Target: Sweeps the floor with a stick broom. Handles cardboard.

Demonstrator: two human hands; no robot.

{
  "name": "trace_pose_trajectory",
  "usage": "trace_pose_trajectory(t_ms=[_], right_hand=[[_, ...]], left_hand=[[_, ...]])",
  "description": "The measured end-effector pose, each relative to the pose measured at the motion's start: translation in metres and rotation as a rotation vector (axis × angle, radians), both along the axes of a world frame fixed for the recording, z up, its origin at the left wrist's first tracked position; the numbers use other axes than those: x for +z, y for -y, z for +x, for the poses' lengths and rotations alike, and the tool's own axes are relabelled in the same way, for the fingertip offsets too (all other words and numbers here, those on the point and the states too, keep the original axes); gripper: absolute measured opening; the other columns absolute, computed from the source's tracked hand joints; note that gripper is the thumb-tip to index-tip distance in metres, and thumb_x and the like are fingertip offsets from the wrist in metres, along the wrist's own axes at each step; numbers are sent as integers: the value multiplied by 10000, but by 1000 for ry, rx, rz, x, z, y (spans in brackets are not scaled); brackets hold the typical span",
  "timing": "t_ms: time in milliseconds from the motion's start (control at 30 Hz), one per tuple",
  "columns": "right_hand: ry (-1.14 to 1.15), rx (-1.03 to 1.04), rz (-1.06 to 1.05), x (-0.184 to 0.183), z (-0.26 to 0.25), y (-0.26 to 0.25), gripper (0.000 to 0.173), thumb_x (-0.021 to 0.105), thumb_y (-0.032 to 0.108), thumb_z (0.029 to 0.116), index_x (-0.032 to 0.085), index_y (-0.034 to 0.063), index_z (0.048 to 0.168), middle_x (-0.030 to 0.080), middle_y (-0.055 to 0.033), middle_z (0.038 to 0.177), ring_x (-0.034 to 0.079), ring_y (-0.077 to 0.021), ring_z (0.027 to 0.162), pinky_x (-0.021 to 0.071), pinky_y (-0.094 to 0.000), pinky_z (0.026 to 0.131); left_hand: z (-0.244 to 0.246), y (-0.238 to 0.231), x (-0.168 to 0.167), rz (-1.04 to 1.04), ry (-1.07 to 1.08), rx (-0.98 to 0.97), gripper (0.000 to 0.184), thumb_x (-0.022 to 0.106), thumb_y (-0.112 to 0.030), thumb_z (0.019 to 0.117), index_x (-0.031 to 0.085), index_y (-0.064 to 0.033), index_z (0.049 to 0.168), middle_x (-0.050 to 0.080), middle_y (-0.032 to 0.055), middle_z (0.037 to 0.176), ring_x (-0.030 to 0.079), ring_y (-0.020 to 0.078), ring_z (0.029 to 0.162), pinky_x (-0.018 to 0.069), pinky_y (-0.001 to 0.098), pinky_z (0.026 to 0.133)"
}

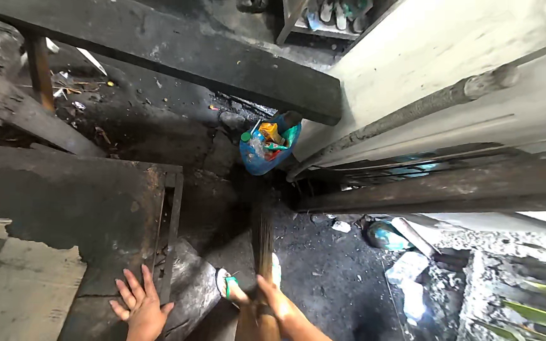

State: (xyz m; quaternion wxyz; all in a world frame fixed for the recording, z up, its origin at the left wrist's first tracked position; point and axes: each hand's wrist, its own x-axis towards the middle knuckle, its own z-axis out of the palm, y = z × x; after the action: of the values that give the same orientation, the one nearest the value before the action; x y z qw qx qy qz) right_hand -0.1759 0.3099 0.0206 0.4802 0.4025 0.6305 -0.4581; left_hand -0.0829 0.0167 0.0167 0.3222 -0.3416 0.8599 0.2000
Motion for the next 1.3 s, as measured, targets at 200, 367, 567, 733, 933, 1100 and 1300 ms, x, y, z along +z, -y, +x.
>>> trace_pose_trajectory(t_ms=[200, 367, 567, 733, 933, 1100, 1300], right_hand=[[283, 353, -250, 21, 36, 83, 564, 516, 402, 1065, 435, 14, 1466, 613, -194, 1264, 630, -270, 1100, 526, -462, 943], [202, 172, -263, 57, -16, -47, 510, 420, 456, 1076, 420, 130, 1468, 661, -92, 974, 659, -186, 756, 574, -374, 661], [-44, 153, 20, -7, -40, -4, 582, 374, 362, 1121, 251, 9, 1568, 578, -259, 1305, 653, -321, 1067, 551, -478, 914], [209, 604, -199, 4, 9, 62, 716, 533, 401, 1063, 233, 48, 1609, 456, -257, 1531, 462, -365, 1420, 362, -537, 1179], [71, 298, -255, 61, -43, -40, 742, 654, 283, 979, 267, 145, 1597, 635, -168, 1222, 679, -254, 956, 585, -452, 811], [-114, -89, -181, 30, -103, -29, 991, 612, 53, 911, -28, 283, 1631, 639, -138, 996, 675, -220, 754, 587, -376, 655], [49, 428, -142, -31, -38, 65, 1162, 783, -16, 725, 62, 105, 1628, 408, -281, 1525, 523, -389, 1317, 495, -560, 1028]], left_hand=[[-5, -3, 4, 11, 53, 14, 1307, 892, -358, 754, -17, -81, 1650, -210, 290, 1655, -199, 510, 1522, -105, 754, 1143], [-11, -1, 4, 11, 102, 8, 1282, 873, -370, 783, -32, -106, 1652, -224, 274, 1657, -208, 497, 1525, -109, 749, 1146], [-7, -3, 4, -7, 67, 4, 1300, 891, -360, 760, -17, -97, 1652, -210, 274, 1661, -200, 504, 1524, -105, 747, 1146], [-7, -3, 2, -9, 15, 12, 1308, 908, -338, 734, 14, -77, 1652, -185, 290, 1662, -174, 532, 1520, -93, 762, 1139], [-1, -4, 1, 4, -34, 9, 1312, 920, -321, 717, 36, -60, 1650, -134, 336, 1654, -128, 568, 1515, -79, 781, 1135], [-2, -1, 3, -16, -57, 5, 1287, 920, -321, 709, 82, -56, 1649, -105, 333, 1661, -111, 573, 1516, -72, 785, 1132], [-3, -3, 1, -35, -18, 9, 1327, 928, -341, 698, 46, -72, 1652, -146, 315, 1662, -139, 537, 1526, -71, 765, 1145]])
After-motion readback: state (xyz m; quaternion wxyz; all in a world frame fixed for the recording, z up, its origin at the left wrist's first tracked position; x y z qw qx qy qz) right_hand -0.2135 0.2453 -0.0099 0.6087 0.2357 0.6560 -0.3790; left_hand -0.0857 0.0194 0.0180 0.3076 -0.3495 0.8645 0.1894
